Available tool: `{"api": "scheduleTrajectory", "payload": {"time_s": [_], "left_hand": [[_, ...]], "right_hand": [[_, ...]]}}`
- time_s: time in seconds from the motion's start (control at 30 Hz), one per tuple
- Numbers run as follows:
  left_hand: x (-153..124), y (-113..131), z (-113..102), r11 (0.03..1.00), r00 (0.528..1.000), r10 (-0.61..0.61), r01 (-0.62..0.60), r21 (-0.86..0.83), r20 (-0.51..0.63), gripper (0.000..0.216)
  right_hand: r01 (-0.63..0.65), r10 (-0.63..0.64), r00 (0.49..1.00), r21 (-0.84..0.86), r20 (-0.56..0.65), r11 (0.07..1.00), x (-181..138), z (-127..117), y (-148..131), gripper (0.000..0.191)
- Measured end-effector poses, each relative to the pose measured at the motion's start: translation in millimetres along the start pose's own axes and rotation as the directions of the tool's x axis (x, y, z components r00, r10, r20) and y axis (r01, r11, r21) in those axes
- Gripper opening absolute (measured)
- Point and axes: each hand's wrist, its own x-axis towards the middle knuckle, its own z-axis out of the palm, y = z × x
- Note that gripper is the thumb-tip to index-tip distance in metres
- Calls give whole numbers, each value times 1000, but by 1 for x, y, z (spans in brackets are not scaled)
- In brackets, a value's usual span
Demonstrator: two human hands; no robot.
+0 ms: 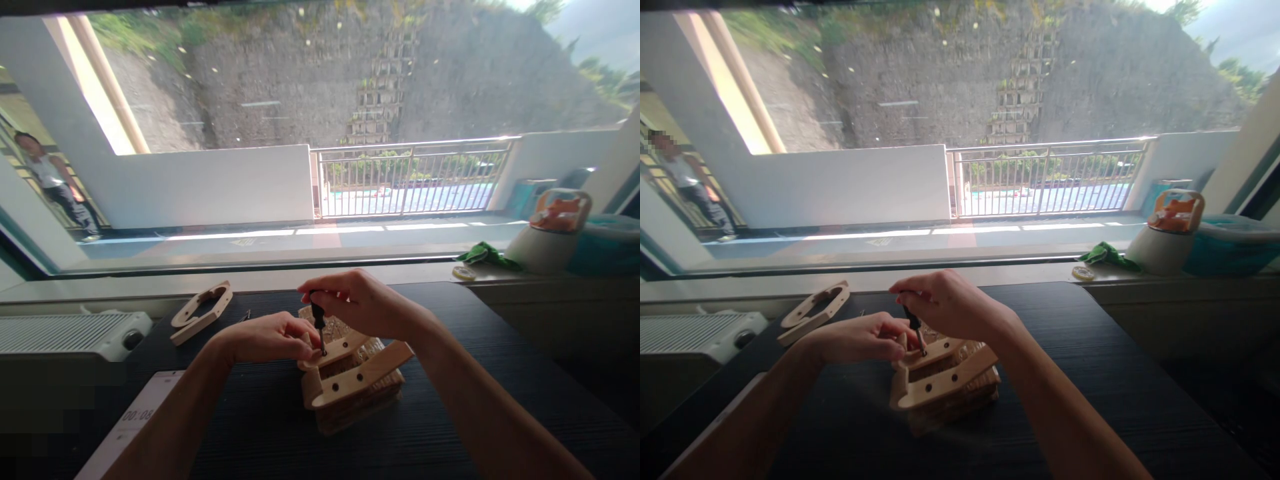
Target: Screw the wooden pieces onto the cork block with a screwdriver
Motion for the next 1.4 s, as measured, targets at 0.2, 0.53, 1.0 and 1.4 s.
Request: {"api": "scheduleTrajectory", "payload": {"time_s": [0.2,0.53,1.0,1.4], "left_hand": [[0,-2,0,1000,1000,-10,10,3,1,29],[0,-4,0,999,1000,-22,22,-46,2,27],[-1,0,-1,1000,1000,-10,11,5,-8,28],[-2,0,0,999,1000,-23,24,-47,14,29]], "right_hand": [[-31,30,999,-32,-44,999,2,5,2,30],[72,-72,995,-15,-72,997,3,6,-3,29],[41,-48,988,-48,-148,998,4,7,5,22],[51,-52,998,-35,-42,998,3,7,1,25]]}}
